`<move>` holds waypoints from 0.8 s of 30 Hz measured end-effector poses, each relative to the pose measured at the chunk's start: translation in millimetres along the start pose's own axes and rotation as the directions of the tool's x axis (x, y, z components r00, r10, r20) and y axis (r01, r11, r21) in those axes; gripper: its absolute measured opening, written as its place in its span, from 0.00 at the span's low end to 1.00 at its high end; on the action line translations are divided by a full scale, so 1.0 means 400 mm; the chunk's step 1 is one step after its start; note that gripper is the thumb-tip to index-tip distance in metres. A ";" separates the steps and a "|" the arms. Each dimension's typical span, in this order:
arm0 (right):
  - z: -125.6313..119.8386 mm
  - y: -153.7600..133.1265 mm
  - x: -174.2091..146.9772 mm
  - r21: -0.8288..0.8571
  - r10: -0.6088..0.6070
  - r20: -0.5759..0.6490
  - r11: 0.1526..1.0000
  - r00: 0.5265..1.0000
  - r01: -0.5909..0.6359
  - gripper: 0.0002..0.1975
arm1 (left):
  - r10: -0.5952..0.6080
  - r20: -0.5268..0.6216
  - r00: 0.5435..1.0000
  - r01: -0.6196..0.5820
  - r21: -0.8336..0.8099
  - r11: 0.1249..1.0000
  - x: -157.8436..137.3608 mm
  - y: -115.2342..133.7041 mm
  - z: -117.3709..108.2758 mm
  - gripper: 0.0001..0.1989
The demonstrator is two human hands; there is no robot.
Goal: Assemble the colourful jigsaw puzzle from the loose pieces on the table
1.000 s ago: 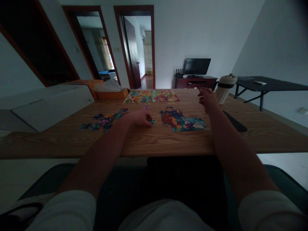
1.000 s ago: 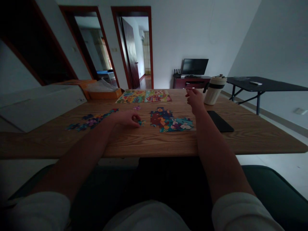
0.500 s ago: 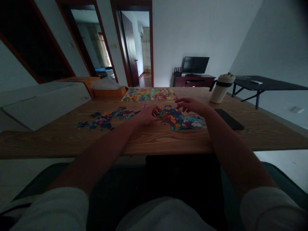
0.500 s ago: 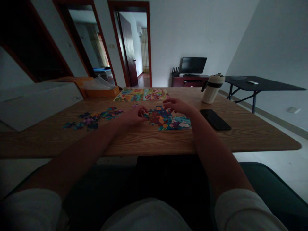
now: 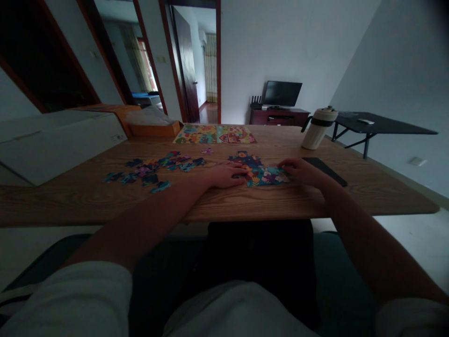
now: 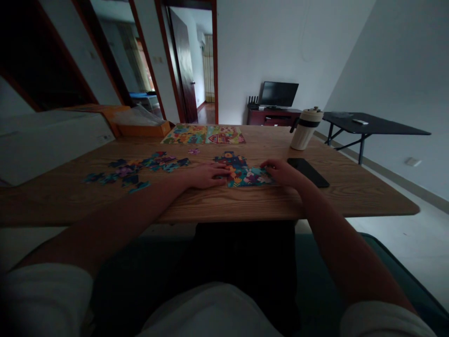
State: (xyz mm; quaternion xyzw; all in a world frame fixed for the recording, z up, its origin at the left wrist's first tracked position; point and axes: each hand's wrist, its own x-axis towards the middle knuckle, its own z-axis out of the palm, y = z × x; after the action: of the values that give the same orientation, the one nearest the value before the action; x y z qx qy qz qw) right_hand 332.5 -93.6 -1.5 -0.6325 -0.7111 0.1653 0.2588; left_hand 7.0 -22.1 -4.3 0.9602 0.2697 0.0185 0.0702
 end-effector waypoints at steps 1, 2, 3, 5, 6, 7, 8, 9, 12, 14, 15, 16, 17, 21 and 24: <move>0.003 0.019 -0.014 -0.032 0.024 -0.029 0.999 0.999 -0.025 0.13 | -0.020 0.016 1.000 0.020 0.007 1.000 0.002 0.000 -0.001 0.30; 0.007 0.033 -0.025 -0.056 0.032 -0.047 0.998 0.998 -0.034 0.13 | -0.033 0.024 0.999 0.033 0.010 0.999 0.003 0.000 -0.003 0.31; 0.012 0.043 -0.032 -0.079 0.032 -0.060 0.996 0.998 -0.037 0.13 | -0.039 0.029 0.999 0.039 0.013 0.999 0.003 0.000 -0.006 0.31; 0.020 0.054 -0.035 -0.132 0.012 -0.069 0.991 0.998 -0.021 0.13 | -0.050 0.036 0.998 0.050 0.020 0.999 0.000 -0.002 -0.011 0.31; 0.022 0.056 -0.032 -0.158 -0.003 -0.067 0.987 0.998 -0.007 0.13 | -0.051 0.039 0.998 0.051 0.023 0.998 -0.003 -0.005 -0.013 0.31; 0.023 0.057 -0.029 -0.182 -0.021 -0.060 0.983 0.998 0.009 0.13 | -0.047 0.043 0.998 0.046 0.026 0.999 -0.006 -0.008 -0.015 0.31; 0.024 0.058 -0.026 -0.201 -0.039 -0.053 0.979 0.998 0.027 0.13 | -0.037 0.047 0.998 0.036 0.028 0.999 -0.008 -0.013 -0.016 0.31; 0.023 0.060 -0.023 -0.215 -0.055 -0.050 0.976 0.997 0.043 0.13 | -0.028 0.051 0.998 0.026 0.028 0.999 -0.010 -0.019 -0.017 0.31; 0.016 0.063 -0.022 -0.244 -0.076 -0.042 0.968 0.996 0.063 0.12 | -0.020 0.057 0.998 0.019 0.023 1.000 -0.014 -0.037 -0.014 0.31; 0.012 0.060 -0.028 -0.260 -0.062 -0.029 0.964 0.998 0.052 0.11 | -0.024 0.056 0.998 0.023 0.015 1.000 -0.014 -0.047 -0.012 0.32; 0.010 0.057 -0.031 -0.269 -0.053 -0.023 0.962 0.998 0.045 0.11 | -0.025 0.055 0.998 0.025 0.010 1.000 -0.014 -0.050 -0.010 0.33; 0.009 0.054 -0.035 -0.277 -0.044 -0.020 0.960 0.999 0.037 0.10 | -0.026 0.055 0.998 0.026 0.006 1.000 -0.014 -0.052 -0.010 0.33; 0.008 0.051 -0.038 -0.285 -0.038 -0.024 0.958 0.999 0.030 0.10 | -0.028 0.055 0.998 0.028 0.003 1.000 -0.015 -0.053 -0.009 0.33; 0.006 0.051 -0.043 -0.301 -0.025 -0.065 0.954 0.998 0.004 0.09 | -0.027 0.058 0.998 0.026 0.003 1.000 -0.015 -0.054 -0.008 0.33; 0.006 0.063 -0.041 -0.314 -0.021 -0.071 0.949 0.997 -0.003 0.08 | -0.007 0.053 0.999 0.007 0.007 1.000 -0.016 -0.053 -0.008 0.32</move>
State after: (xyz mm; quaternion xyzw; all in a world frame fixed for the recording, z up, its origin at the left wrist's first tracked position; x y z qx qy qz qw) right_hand 352.8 -105.9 -20.4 -0.6680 -0.7212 0.0254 0.1817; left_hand -9.4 -7.3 -4.2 0.9596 0.2713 -0.0080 0.0738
